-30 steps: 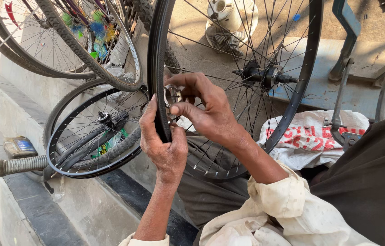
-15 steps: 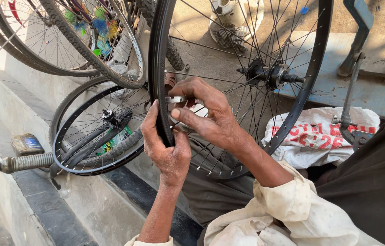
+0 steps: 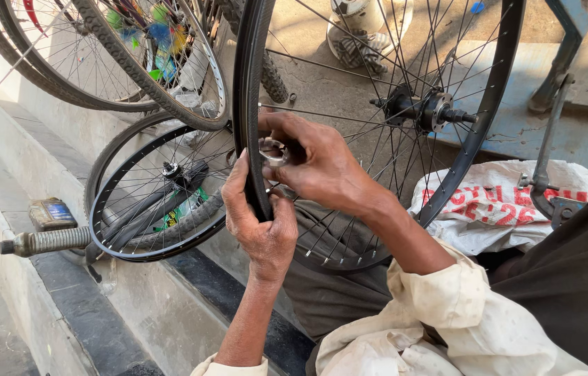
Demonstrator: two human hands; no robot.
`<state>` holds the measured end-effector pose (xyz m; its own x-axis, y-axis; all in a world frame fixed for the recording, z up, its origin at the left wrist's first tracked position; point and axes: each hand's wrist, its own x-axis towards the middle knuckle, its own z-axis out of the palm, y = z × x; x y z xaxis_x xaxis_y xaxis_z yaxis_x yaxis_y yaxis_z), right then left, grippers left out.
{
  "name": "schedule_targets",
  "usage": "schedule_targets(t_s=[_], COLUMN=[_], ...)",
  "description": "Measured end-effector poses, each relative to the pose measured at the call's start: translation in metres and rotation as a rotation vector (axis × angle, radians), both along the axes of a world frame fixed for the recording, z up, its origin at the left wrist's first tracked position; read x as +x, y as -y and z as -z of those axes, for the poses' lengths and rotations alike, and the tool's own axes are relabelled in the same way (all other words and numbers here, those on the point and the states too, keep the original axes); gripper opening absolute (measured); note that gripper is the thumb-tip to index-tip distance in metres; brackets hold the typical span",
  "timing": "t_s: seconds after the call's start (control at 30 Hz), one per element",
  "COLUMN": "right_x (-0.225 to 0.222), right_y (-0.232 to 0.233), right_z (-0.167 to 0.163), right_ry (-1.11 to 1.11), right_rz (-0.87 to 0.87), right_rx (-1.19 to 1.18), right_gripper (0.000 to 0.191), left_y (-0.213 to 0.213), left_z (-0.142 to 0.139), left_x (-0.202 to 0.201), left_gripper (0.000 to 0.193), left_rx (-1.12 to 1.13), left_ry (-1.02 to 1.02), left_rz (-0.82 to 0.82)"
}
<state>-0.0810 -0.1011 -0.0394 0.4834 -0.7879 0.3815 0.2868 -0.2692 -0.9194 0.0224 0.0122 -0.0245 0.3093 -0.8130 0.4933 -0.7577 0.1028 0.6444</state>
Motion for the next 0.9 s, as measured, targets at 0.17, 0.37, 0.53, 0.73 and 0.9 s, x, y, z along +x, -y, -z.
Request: schedule_targets(t_s=[0.17,0.37,0.53,0.73,0.9], right_x=[-0.01,-0.011,-0.02,-0.016,0.001], right_y=[-0.01,-0.018,-0.015,-0.003,-0.002], right_z=[0.005,0.006,0.006,0.004,-0.001], right_ry=[0.105,0.215,0.24,0.195,-0.151], right_rz=[0.056,0.096,0.139,-0.022,0.097], right_rx=[-0.026,-0.066,-0.243,-0.103,-0.255], right_gripper=[0.063,0.042,0.023,0.052,0.055], left_y=[-0.004,-0.008,-0.006,-0.01,-0.012], left_z=[0.003,0.006,0.006,0.004,0.008], left_x=[0.003,0.006,0.009,0.007,0.006], left_gripper=[0.066,0.063,0.06,0.063,0.063], left_rx=[0.025,0.063,-0.007,0.027,-0.016], left_ry=[0.033,0.005,0.089,0.128,0.064], left_rz=[-0.007,-0.044,0.011,-0.016,0.016])
